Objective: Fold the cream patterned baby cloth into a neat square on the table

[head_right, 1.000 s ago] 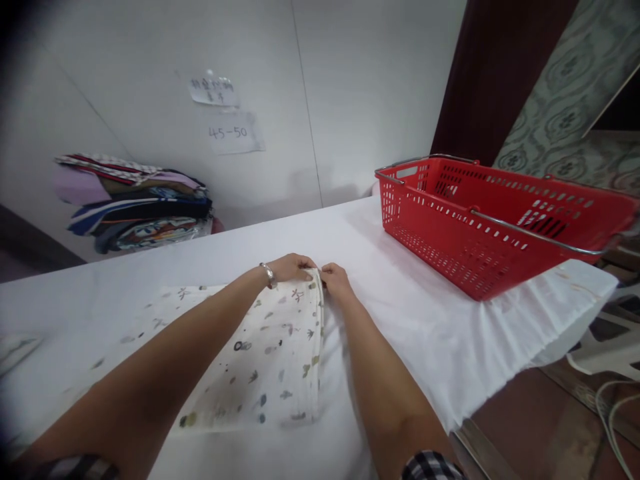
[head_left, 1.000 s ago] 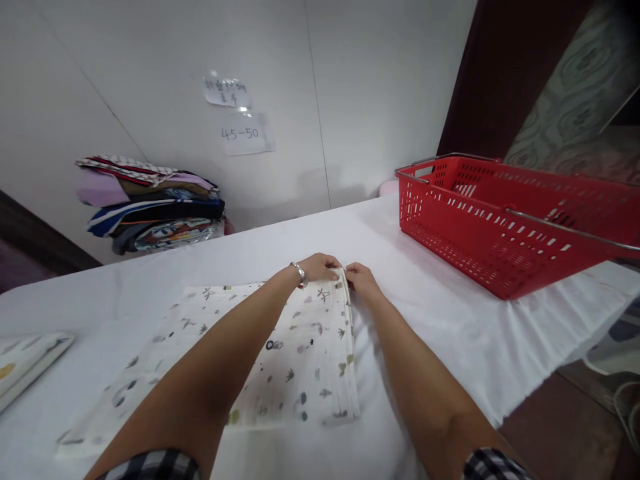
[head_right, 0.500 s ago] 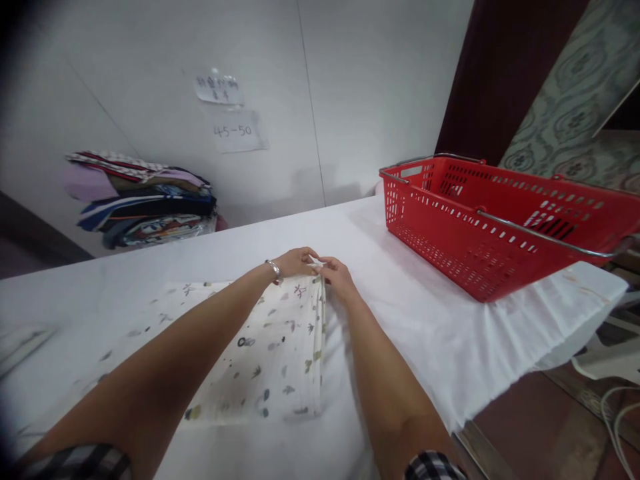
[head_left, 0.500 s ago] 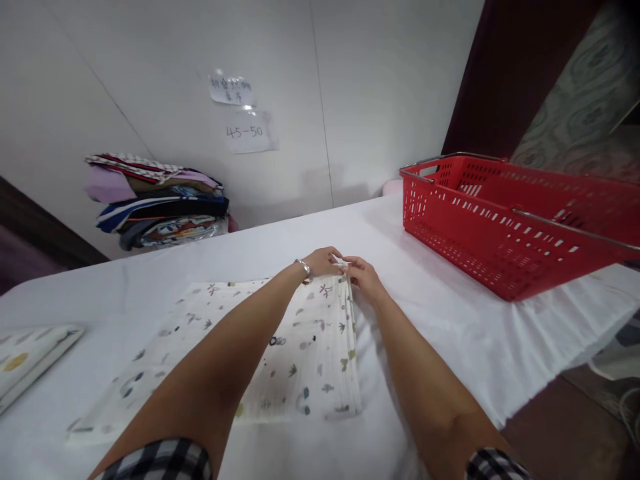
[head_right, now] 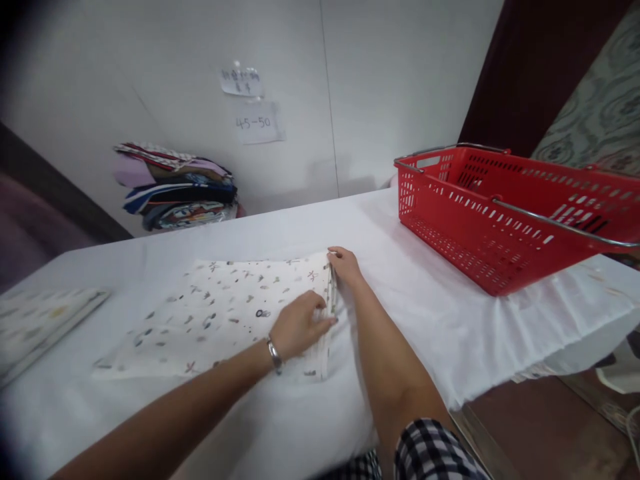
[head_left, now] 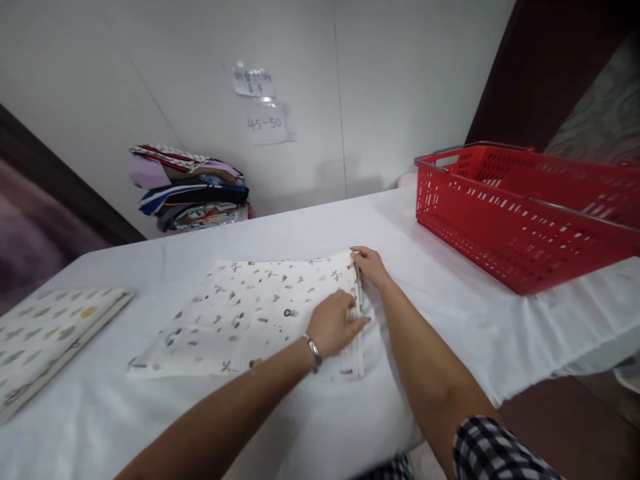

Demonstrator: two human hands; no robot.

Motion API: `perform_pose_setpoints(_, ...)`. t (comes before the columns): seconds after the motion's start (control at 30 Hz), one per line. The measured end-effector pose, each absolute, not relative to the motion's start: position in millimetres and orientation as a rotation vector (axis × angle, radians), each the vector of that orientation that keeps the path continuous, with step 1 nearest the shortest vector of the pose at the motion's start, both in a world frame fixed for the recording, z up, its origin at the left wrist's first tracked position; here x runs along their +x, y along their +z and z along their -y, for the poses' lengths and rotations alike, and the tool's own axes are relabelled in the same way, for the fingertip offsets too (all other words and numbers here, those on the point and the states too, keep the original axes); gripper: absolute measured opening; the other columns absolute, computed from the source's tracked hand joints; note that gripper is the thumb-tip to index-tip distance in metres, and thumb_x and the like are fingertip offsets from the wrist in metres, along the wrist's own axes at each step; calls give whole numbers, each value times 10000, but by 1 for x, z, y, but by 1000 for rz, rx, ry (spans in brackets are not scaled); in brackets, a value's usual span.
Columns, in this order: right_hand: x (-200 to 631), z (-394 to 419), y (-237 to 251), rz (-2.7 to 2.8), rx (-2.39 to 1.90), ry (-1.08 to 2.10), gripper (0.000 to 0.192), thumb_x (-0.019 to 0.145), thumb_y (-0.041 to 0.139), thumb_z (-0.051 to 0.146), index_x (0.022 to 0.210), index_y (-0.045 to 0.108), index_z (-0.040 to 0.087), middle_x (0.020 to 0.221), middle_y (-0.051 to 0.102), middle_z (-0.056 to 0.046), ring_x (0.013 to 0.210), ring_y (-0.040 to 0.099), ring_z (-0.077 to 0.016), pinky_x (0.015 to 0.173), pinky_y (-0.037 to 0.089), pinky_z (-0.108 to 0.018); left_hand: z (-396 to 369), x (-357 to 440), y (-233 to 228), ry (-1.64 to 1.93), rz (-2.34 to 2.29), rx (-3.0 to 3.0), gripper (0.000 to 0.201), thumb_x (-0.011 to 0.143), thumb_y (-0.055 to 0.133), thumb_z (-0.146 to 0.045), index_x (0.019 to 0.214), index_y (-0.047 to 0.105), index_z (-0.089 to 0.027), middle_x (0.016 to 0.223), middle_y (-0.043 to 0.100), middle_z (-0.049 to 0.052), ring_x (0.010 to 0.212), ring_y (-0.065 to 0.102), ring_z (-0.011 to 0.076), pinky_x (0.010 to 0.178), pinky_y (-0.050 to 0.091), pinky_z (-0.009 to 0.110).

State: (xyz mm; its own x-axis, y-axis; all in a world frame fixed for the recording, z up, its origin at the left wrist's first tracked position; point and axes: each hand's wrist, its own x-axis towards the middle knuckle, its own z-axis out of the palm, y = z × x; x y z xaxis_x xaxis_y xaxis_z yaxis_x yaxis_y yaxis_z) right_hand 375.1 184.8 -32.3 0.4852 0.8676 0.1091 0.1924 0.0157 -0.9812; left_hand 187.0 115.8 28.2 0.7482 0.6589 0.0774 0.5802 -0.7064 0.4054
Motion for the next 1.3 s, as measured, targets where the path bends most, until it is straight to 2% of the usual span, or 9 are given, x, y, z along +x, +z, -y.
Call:
perform_pose_setpoints(0.1, 376, -183, -30, 1069, -1534, 641, 372, 667, 573, 367, 985, 661, 195, 773, 618, 3, 656, 516, -115, 645, 414, -229, -79, 183, 15, 344, -955, 2663, 373, 714, 610, -466, 956, 509, -201, 970, 525, 52, 907, 491, 215, 758, 391, 337)
perform_pose_setpoints(0.2, 378, -183, -30, 1133, -1560, 579, 331, 661, 562, 333, 941, 668, 191, 805, 630, 0, 707, 534, -125, 683, 417, -235, -62, 184, 7, 373, -1094, 2680, 323, 718, 619, -365, 963, 492, -198, 983, 509, 57, 933, 475, 227, 782, 377, 359)
perform_pose_setpoints(0.37, 378, -186, -27, 1049, -1610, 570, 262, 632, 535, 315, 814, 659, 174, 660, 590, 17, 615, 526, -122, 584, 425, -227, -56, 177, 5, 405, -1246, 2600, 234, 760, 526, -220, 989, 480, -206, 986, 520, 57, 947, 478, 217, 807, 362, 358)
perform_pose_setpoints(0.57, 367, -176, 5, 818, -1414, 803, 190, 556, 591, 292, 694, 582, 163, 564, 526, 35, 498, 500, -105, 457, 423, -218, -46, 153, 13, 403, -1349, 2468, 306, 719, 486, -159, 1021, 480, -209, 993, 550, 57, 947, 508, 208, 800, 370, 335)
perform_pose_setpoints(0.73, 353, -150, 28, 789, -1368, 811, 180, 533, 612, 282, 650, 553, 158, 513, 503, 40, 453, 464, -87, 393, 386, -193, -33, 142, 10, 386, -1434, 2377, 402, 670, 508, -146, 1065, 469, -205, 1015, 566, 65, 964, 523, 215, 814, 366, 349)
perform_pose_setpoints(0.87, 348, -129, 40, 746, -1415, 792, 181, 528, 615, 266, 656, 549, 158, 502, 502, 46, 446, 469, -85, 388, 396, -191, -19, 147, 7, 347, -1442, 2394, 335, 653, 537, -181, 985, 493, -190, 991, 568, 73, 951, 525, 242, 812, 364, 386)
perform_pose_setpoints(1.03, 350, -95, 76, 823, -1422, 758, 199, 529, 645, 249, 674, 545, 154, 511, 521, 36, 434, 476, -80, 387, 413, -188, 3, 127, 21, 344, -1415, 2486, 284, 650, 474, -103, 920, 499, -188, 948, 574, 79, 915, 533, 244, 772, 378, 381)
perform_pose_setpoints(1.2, 338, -37, 105, 1095, -1487, 896, 337, 568, 655, 255, 885, 563, 189, 570, 573, 25, 422, 514, -98, 387, 428, -200, 24, 53, 51, 343, -1500, 2408, 207, 650, 457, -95, 813, 488, -219, 936, 569, 42, 897, 537, 193, 732, 387, 289)
perform_pose_setpoints(1.3, 317, 3, 108, 1250, -1512, 1037, 387, 599, 647, 279, 975, 588, 206, 606, 587, 15, 458, 556, -117, 411, 452, -209, 41, 3, 64, 322, -1627, 2269, 134, 694, 443, -151, 804, 466, -223, 893, 573, 26, 809, 555, 180, 681, 379, 279)
